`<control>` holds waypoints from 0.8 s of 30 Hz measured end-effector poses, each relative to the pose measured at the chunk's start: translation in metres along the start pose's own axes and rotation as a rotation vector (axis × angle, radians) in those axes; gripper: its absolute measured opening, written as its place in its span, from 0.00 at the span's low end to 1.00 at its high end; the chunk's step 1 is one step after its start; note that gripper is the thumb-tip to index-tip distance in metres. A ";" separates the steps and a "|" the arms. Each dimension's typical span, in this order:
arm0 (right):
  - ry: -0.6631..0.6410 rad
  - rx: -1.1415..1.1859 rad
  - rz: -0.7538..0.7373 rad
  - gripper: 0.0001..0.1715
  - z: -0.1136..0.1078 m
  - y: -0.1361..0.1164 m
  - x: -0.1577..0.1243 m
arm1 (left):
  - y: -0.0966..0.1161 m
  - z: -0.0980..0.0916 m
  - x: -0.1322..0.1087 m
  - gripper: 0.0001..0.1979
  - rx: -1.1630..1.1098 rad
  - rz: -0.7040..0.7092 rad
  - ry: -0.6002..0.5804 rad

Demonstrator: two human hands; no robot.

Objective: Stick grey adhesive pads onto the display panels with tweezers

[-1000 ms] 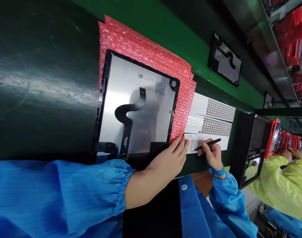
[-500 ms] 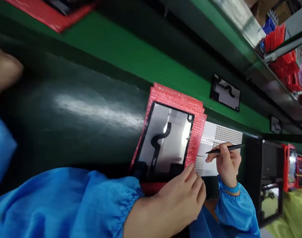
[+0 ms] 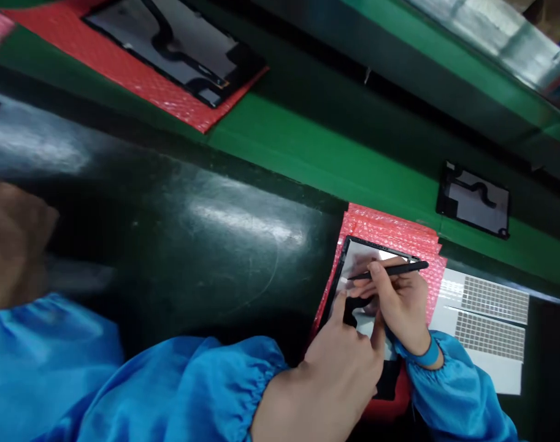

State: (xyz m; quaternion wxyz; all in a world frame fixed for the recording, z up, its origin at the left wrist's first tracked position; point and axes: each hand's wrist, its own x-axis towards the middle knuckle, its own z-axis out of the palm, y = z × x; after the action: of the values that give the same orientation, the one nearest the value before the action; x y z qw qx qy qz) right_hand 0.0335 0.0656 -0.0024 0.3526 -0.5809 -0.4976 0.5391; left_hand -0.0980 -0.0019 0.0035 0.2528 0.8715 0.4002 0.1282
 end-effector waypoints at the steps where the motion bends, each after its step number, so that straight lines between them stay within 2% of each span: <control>1: -0.007 -0.010 -0.006 0.17 0.000 0.000 -0.001 | -0.001 -0.002 -0.001 0.22 -0.018 -0.010 -0.001; 3: -0.019 -0.023 -0.022 0.15 0.001 0.001 -0.002 | -0.013 -0.011 -0.009 0.19 -0.044 -0.031 -0.002; 4: -0.024 -0.028 -0.029 0.14 0.001 0.001 -0.003 | -0.026 -0.019 -0.019 0.18 -0.065 -0.050 -0.004; 7: -0.029 -0.052 -0.041 0.13 0.003 0.001 -0.003 | -0.095 -0.056 -0.068 0.26 -0.190 -0.173 -0.022; 9: -0.028 -0.072 -0.048 0.12 0.003 0.001 -0.003 | -0.145 -0.081 -0.103 0.24 -0.217 -0.275 -0.009; 10: -0.030 -0.080 -0.052 0.12 0.004 0.001 -0.003 | -0.161 -0.089 -0.116 0.20 -0.269 -0.357 0.042; 11: -0.030 -0.084 -0.056 0.12 0.004 0.002 -0.003 | -0.169 -0.093 -0.123 0.17 -0.272 -0.427 0.159; 12: -0.032 -0.087 -0.058 0.11 0.003 0.002 -0.003 | -0.166 -0.092 -0.122 0.13 -0.239 -0.461 0.251; 13: -0.035 -0.090 -0.060 0.11 0.003 0.002 -0.003 | -0.154 -0.086 -0.115 0.14 -0.178 -0.457 0.291; 15: -0.038 -0.096 -0.064 0.11 0.003 0.003 -0.003 | -0.107 -0.062 -0.084 0.31 0.089 -0.406 0.384; 16: -0.039 -0.100 -0.066 0.11 0.003 0.003 -0.003 | -0.078 -0.049 -0.065 0.37 0.195 -0.374 0.389; 18: -0.037 -0.107 -0.066 0.11 0.002 0.003 -0.003 | -0.029 -0.025 -0.028 0.22 0.174 -0.248 0.302; 19: -0.036 -0.112 -0.063 0.11 0.003 0.003 -0.002 | -0.012 -0.017 -0.015 0.18 0.166 -0.209 0.257; 20: -0.036 -0.118 -0.058 0.12 0.003 0.003 -0.002 | -0.001 -0.013 -0.005 0.16 0.139 -0.173 0.209; 21: -0.036 -0.125 -0.055 0.12 0.003 0.003 -0.002 | 0.003 -0.011 0.000 0.18 0.123 -0.149 0.169; 24: -0.045 -0.147 -0.039 0.14 0.002 0.001 -0.002 | -0.004 -0.014 0.001 0.21 0.094 -0.104 0.069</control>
State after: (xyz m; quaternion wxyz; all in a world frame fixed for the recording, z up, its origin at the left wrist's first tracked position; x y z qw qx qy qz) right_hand 0.0314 0.0633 -0.0031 0.3081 -0.5830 -0.5550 0.5071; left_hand -0.1060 0.0053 0.0130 0.2039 0.8557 0.4588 0.1257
